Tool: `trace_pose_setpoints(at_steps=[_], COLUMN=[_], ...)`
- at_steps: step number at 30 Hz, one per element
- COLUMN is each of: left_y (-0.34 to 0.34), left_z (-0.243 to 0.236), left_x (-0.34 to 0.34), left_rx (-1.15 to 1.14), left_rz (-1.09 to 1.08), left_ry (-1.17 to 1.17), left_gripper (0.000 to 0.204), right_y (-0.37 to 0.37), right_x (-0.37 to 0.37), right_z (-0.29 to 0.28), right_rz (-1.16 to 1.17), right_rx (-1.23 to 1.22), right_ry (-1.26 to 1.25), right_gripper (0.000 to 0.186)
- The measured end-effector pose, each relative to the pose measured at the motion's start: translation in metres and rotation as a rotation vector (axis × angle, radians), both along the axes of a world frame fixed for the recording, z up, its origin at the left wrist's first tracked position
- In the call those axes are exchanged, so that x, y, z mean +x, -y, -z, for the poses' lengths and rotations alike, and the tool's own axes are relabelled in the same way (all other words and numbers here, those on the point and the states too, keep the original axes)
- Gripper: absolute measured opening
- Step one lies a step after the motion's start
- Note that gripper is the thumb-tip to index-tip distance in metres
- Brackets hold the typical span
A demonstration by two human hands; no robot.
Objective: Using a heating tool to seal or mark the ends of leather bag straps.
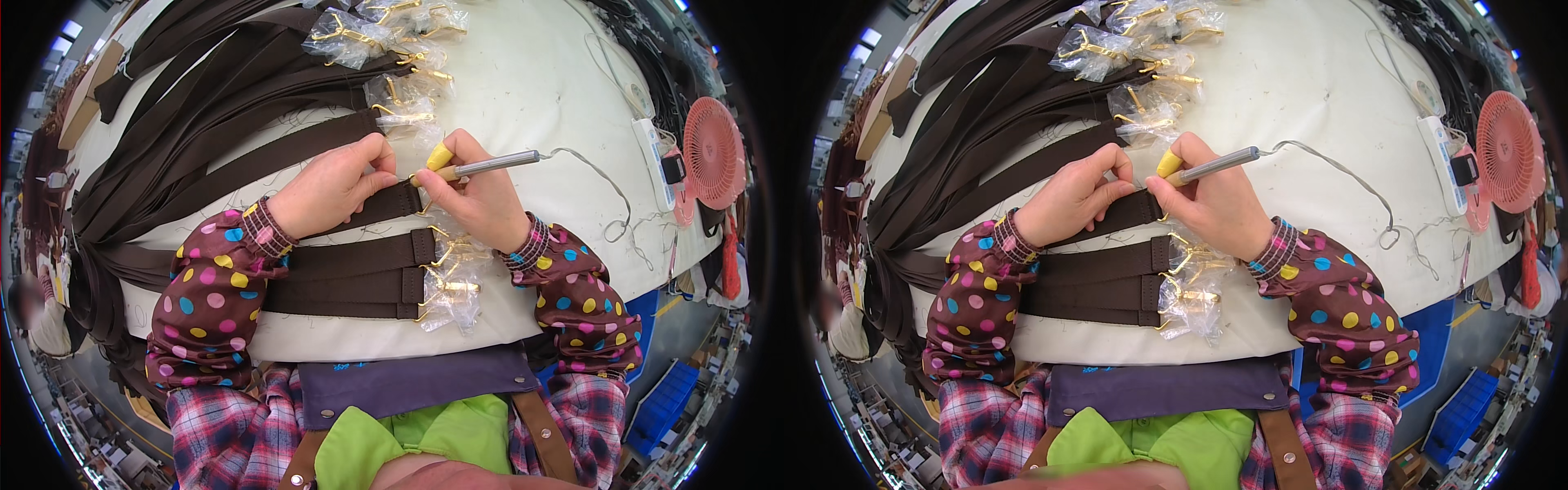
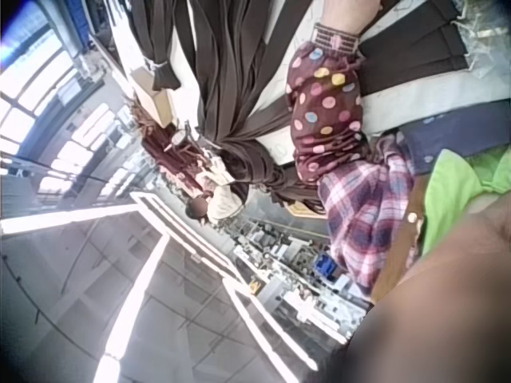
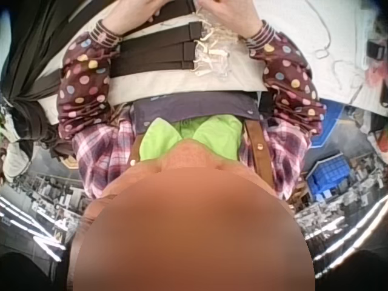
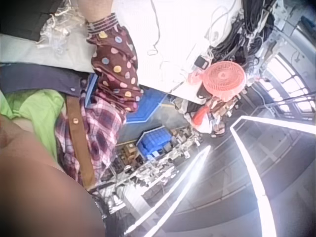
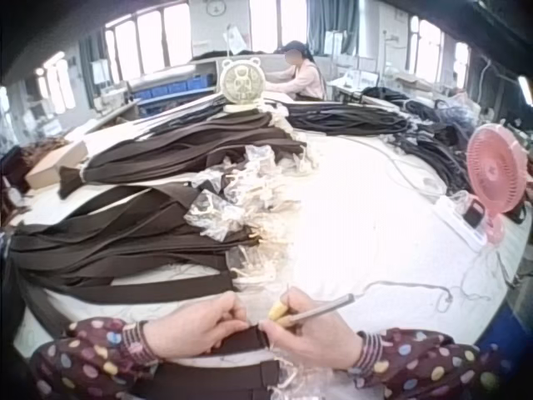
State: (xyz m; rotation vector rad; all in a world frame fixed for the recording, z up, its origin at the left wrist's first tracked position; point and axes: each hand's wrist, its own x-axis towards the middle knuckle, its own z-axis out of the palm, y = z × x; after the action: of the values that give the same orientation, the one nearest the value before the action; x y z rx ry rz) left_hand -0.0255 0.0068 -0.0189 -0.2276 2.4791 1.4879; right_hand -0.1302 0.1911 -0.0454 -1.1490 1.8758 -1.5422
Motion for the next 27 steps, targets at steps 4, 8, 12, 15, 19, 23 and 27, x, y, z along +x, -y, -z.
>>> trace_pose_setpoints(at_steps=[4, 8, 12, 15, 19, 23, 27], left_y=[-0.0007, -0.0010, -0.0008, -0.0003, -0.0009, 0.0007, 0.0008], left_z=[-0.0006, -0.0017, -0.0016, -0.0003, 0.0004, -0.0009, -0.0021], left_x=[-0.0004, 0.0001, -0.0004, -0.0003, 0.0005, -0.0002, 0.0006], left_rx=[0.000, -0.003, -0.004, -0.001, -0.003, 0.007, -0.011], left_rz=[0.003, 0.001, 0.004, 0.006, 0.017, -0.010, -0.007], left_ry=[0.004, 0.009, 0.012, 0.003, -0.026, -0.006, 0.000], left_gripper=[0.014, 0.014, 0.014, 0.013, 0.010, 0.009, 0.008], right_y=[-0.0006, -0.0003, 0.0001, 0.0001, 0.0004, 0.0002, 0.0005], right_x=[-0.0009, -0.0007, -0.0008, -0.0009, -0.0010, 0.0002, -0.0002], right_z=[0.0015, 0.0014, 0.0001, 0.0002, 0.0020, 0.0017, 0.0008], right_rz=[0.002, 0.004, 0.007, 0.008, 0.012, 0.021, 0.014], right_rx=[0.020, 0.018, 0.029, 0.035, 0.028, -0.003, -0.017], right_ry=[0.004, -0.014, -0.013, -0.026, -0.033, 0.017, 0.023], right_gripper=[0.022, 0.023, 0.023, 0.023, 0.023, 0.022, 0.021])
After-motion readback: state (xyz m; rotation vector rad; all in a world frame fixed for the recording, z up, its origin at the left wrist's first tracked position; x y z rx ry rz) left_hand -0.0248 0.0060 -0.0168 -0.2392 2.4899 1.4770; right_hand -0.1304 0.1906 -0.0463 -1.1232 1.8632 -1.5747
